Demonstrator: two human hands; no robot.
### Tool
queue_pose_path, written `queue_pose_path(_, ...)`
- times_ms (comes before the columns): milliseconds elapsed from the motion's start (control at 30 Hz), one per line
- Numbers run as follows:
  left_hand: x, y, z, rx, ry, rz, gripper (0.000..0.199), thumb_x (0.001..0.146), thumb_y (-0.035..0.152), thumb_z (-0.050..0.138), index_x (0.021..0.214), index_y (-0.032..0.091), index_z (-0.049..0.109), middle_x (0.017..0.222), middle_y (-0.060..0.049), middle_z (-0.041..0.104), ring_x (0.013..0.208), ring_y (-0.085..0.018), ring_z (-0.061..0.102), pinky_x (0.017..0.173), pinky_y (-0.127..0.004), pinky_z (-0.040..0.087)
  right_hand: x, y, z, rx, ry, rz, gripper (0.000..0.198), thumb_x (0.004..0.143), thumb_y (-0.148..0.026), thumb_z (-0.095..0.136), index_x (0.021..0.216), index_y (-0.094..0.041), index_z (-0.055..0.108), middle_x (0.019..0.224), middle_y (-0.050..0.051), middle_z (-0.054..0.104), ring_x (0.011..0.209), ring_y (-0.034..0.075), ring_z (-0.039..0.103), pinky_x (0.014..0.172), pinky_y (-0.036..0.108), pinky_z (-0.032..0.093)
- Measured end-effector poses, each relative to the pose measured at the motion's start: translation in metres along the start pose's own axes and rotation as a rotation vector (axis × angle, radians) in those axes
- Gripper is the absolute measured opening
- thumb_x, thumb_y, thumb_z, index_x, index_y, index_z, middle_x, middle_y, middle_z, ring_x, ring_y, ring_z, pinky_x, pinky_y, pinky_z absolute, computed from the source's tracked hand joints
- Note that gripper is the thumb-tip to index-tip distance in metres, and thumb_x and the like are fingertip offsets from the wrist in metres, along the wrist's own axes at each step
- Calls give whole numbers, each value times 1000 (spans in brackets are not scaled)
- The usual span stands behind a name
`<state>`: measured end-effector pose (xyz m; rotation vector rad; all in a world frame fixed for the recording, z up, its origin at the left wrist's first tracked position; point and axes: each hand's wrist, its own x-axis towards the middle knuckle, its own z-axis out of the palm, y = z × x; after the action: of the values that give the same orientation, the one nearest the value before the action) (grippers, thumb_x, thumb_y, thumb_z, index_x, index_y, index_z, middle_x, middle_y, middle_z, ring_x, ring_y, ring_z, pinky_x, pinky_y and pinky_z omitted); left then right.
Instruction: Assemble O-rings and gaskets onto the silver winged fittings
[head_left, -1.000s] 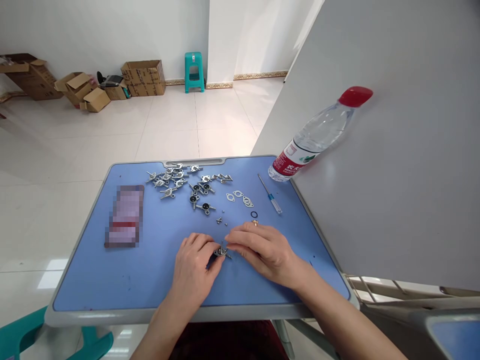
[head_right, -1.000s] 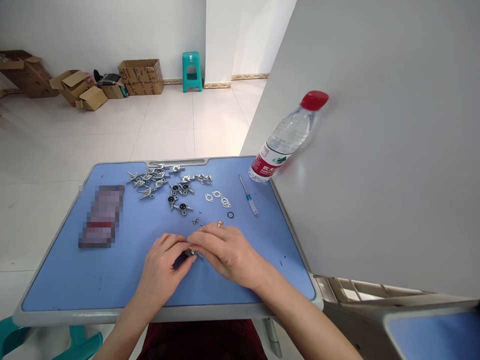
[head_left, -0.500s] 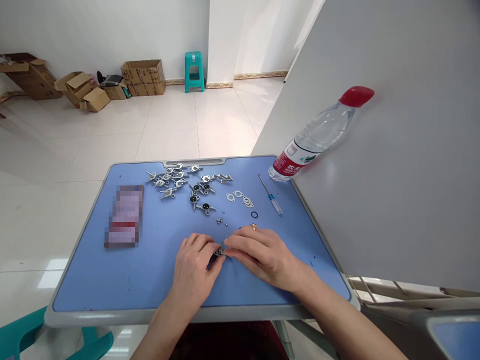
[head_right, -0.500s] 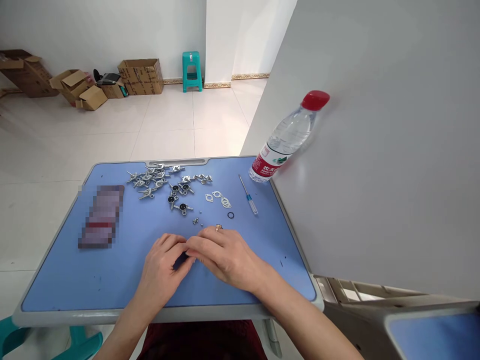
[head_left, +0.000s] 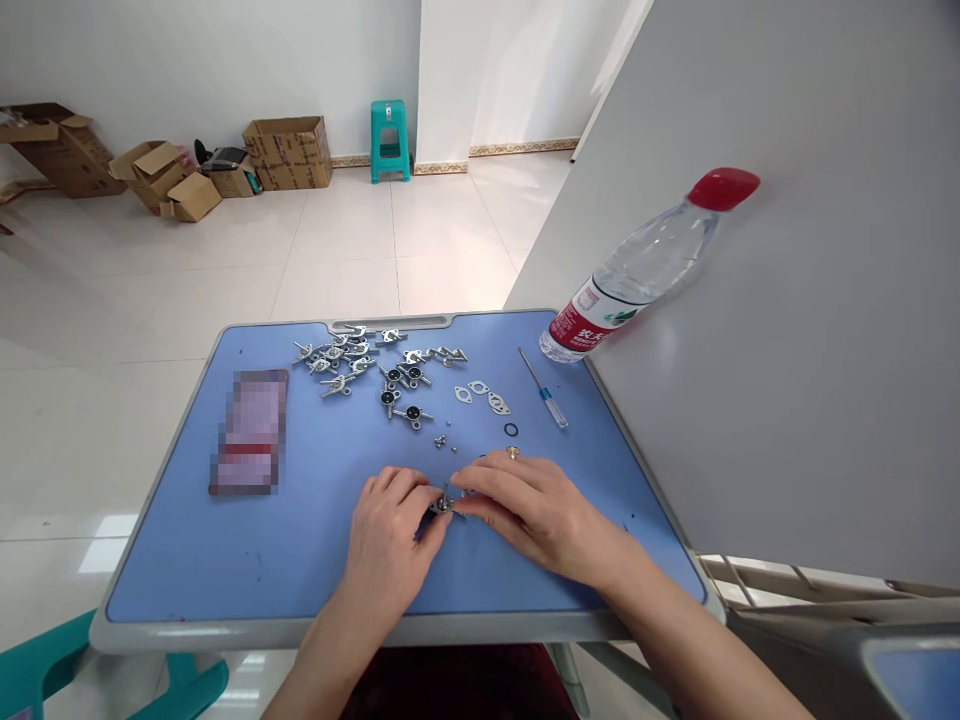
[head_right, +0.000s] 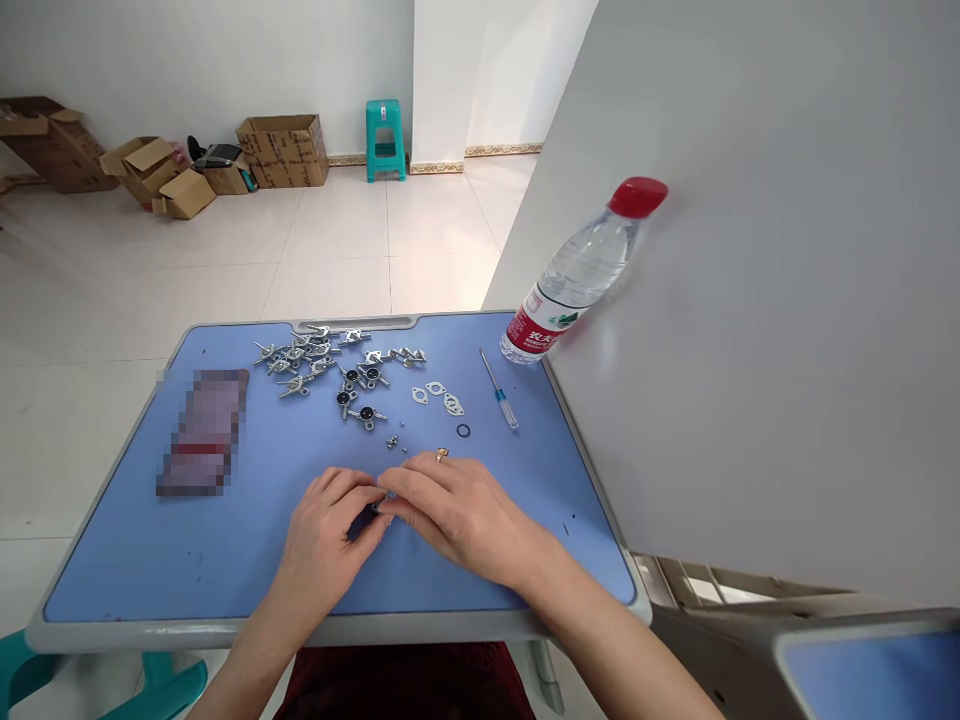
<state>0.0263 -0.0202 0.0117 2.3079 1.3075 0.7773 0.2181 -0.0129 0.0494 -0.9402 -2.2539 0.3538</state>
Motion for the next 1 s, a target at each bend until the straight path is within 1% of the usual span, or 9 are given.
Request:
queue_pose_path(167, 0, 0, 0, -15, -5, -5, 9, 86, 12, 60, 89, 20, 65, 88, -3, 66, 80, -20, 57, 69, -35, 46, 2, -3, -4, 154, -53, 8, 28, 101, -16, 37, 127, -17, 49, 101, 8, 68, 88, 16, 64, 70, 27, 53)
queue_pose_path(233, 0, -1, 0, -14, -9, -9, 10, 86, 12, 60, 89, 20, 65, 88, -2, 66, 81, -20, 57, 69, -36, 46, 2, -2, -3, 175, -9, -3, 26, 101, -14, 39, 124, -18, 50, 95, 6, 69, 83, 15, 64, 69, 26, 52)
queue_pose_path(367, 0, -1, 1, 2, -11, -13, 8, 86, 13, 60, 86, 20, 64, 88, -3, 66, 81, -20, 58, 68, -35, 46, 1, 2, 3, 55, 63, 3, 13, 100, -20, 47, 109, -18, 56, 81, 3, 67, 66, 13, 61, 57, 25, 47)
queue_pose_path(533, -1, -1, 1, 8, -2, -11, 7, 86, 14, 60, 86, 20, 64, 89, -3, 66, 81, -20, 58, 69, -35, 46, 1, 3, 4, 119, 16, 13, 20, 101, -20, 43, 118, -19, 54, 96, 7, 69, 84, 14, 66, 68, 25, 52)
queue_pose_path(600, -1, -1, 1, 9, -7, -9, 8, 86, 14, 60, 87, 21, 64, 89, -3, 66, 81, -20, 58, 69, -35, 46, 1, 2, 6, 114, 23, 16, 20, 101, -19, 42, 117, -19, 54, 91, 4, 70, 78, 13, 66, 67, 24, 51)
queue_pose_path(700, -1, -1, 2, 16, -9, -10, 9, 86, 13, 60, 86, 21, 65, 88, -3, 66, 81, -20, 58, 69, -35, 45, 2, 3, 11, 35, 109, 26, 15, 100, -26, 48, 108, -18, 58, 73, 0, 67, 60, 12, 60, 57, 23, 47)
queue_pose_path(767, -1, -1, 2, 21, -8, -10, 9, 85, 12, 60, 86, 20, 65, 88, -3, 65, 82, -21, 58, 68, -35, 45, 2, 3, 13, -5, 158, 31, 16, 99, -32, 51, 101, -18, 59, 66, -1, 64, 54, 11, 56, 54, 23, 45)
queue_pose_path(867, 0, -1, 1, 21, -10, -1, 9, 84, 11, 63, 86, 19, 64, 88, -2, 66, 82, -21, 58, 67, -35, 45, 1, 4, 10, 9, 213, 62, 14, 99, -32, 50, 100, -20, 59, 68, -1, 65, 55, 11, 59, 56, 23, 47)
queue_pose_path(1000, 0, -2, 1, 25, 1, 15, 10, 82, 11, 65, 86, 19, 64, 88, -2, 66, 82, -21, 58, 68, -35, 45, 0, 7, 2, 65, 342, 225, 11, 98, -26, 50, 104, -23, 59, 73, -1, 66, 63, 13, 63, 62, 25, 51)
